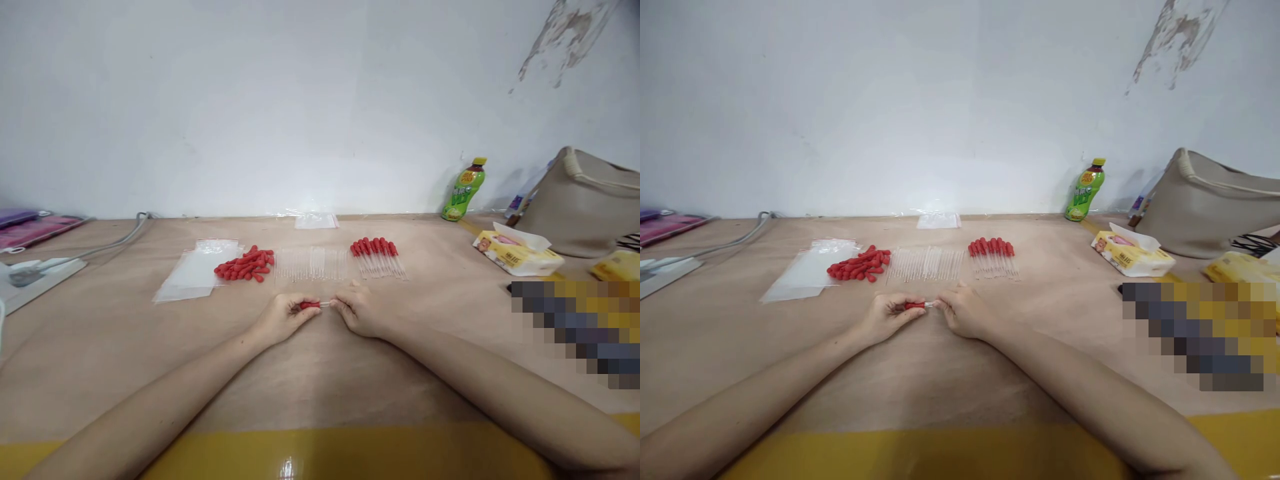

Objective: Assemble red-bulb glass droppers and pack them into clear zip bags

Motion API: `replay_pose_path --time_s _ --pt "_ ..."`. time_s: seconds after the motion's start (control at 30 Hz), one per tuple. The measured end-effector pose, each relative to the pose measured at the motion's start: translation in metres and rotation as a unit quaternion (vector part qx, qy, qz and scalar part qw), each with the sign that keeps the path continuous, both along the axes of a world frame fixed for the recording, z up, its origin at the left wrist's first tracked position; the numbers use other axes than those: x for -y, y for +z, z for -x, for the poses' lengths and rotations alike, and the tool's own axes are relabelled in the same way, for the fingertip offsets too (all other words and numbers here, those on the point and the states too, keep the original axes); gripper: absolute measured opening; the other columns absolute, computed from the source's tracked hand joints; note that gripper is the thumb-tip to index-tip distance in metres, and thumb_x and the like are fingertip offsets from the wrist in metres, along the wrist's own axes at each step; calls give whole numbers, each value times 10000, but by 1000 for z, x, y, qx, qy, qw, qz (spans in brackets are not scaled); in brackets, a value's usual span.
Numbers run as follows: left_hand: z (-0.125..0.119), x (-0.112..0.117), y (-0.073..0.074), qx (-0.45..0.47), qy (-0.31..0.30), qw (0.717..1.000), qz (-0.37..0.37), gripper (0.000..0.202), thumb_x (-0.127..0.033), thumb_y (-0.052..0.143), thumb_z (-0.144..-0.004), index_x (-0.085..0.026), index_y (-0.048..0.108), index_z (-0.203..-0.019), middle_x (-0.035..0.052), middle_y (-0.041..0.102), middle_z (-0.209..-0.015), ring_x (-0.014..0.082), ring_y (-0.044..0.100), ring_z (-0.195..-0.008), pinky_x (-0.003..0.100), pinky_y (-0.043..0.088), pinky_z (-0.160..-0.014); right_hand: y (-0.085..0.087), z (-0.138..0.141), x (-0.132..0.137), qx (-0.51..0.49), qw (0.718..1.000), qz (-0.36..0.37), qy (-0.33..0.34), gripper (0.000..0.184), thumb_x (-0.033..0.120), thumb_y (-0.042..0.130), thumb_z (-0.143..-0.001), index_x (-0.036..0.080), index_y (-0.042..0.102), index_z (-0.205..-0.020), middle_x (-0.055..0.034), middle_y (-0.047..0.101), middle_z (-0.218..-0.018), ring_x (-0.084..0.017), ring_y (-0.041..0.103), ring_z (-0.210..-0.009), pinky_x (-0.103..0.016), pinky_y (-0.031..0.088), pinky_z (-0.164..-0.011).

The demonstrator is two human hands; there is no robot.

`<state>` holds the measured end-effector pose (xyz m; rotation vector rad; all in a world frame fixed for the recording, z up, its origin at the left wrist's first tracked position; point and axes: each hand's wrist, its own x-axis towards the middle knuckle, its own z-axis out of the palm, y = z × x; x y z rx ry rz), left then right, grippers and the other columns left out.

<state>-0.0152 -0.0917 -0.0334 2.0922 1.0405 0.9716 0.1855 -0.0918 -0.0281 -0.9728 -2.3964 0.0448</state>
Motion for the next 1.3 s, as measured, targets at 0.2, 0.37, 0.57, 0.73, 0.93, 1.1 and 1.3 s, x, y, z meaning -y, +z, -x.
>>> replay_pose_path --time_s 0.2,0.37,0.57,0.73,0.93,1.1,1.3 --pt "0 1 5 -30 1 999 -13 220 -314 566 -775 -152 649 -899 52 686 -860 163 638 -745 278 525 -699 13 1 2 29 996 78 -29 307 248 371 -877 163 532 -629 -12 574 -598 -105 458 -548 -229 326 -580" --pt "3 -1 11 -73 -4 995 -70 217 -288 547 -791 -157 621 -948 53 658 -848 139 607 -699 253 503 -648 36 -8 5 63 990 127 2 178 218 460 -815 165 603 -722 -19 618 -669 -104 494 -579 -212 317 -540" --pt "7 -9 10 -113 33 986 -115 215 -252 552 -778 -146 607 -957 33 577 -769 106 522 -609 228 449 -570 64 -48 -29 -37 958 211 -190 251 296 464 -778 158 618 -636 -15 613 -594 -109 518 -533 -207 328 -502" --pt "6 -8 13 -146 14 983 -106 171 -250 508 -806 -148 634 -862 26 550 -735 104 511 -612 228 429 -585 56 -75 -72 -91 890 132 -427 297 412 493 -731 164 610 -617 -45 606 -607 -159 548 -595 -237 317 -503" --pt "6 -8 13 -144 13 984 -106 173 -257 507 -806 -151 633 -858 26 547 -737 107 512 -618 228 423 -584 33 -74 -79 -44 863 171 -473 304 430 485 -721 189 605 -580 -64 628 -653 -190 576 -655 -254 328 -528" --pt "6 -9 12 -141 14 984 -106 174 -266 507 -805 -157 635 -851 23 549 -729 106 511 -606 229 424 -577 33 -67 -75 -12 874 145 -464 333 467 460 -734 194 618 -626 -64 640 -702 -199 580 -699 -273 353 -591" --pt "6 -10 10 -139 14 984 -111 171 -261 513 -801 -153 634 -856 25 546 -729 113 520 -620 235 423 -586 30 -30 -69 39 917 96 -385 329 383 418 -781 189 615 -605 -61 634 -686 -210 573 -741 -342 332 -733"
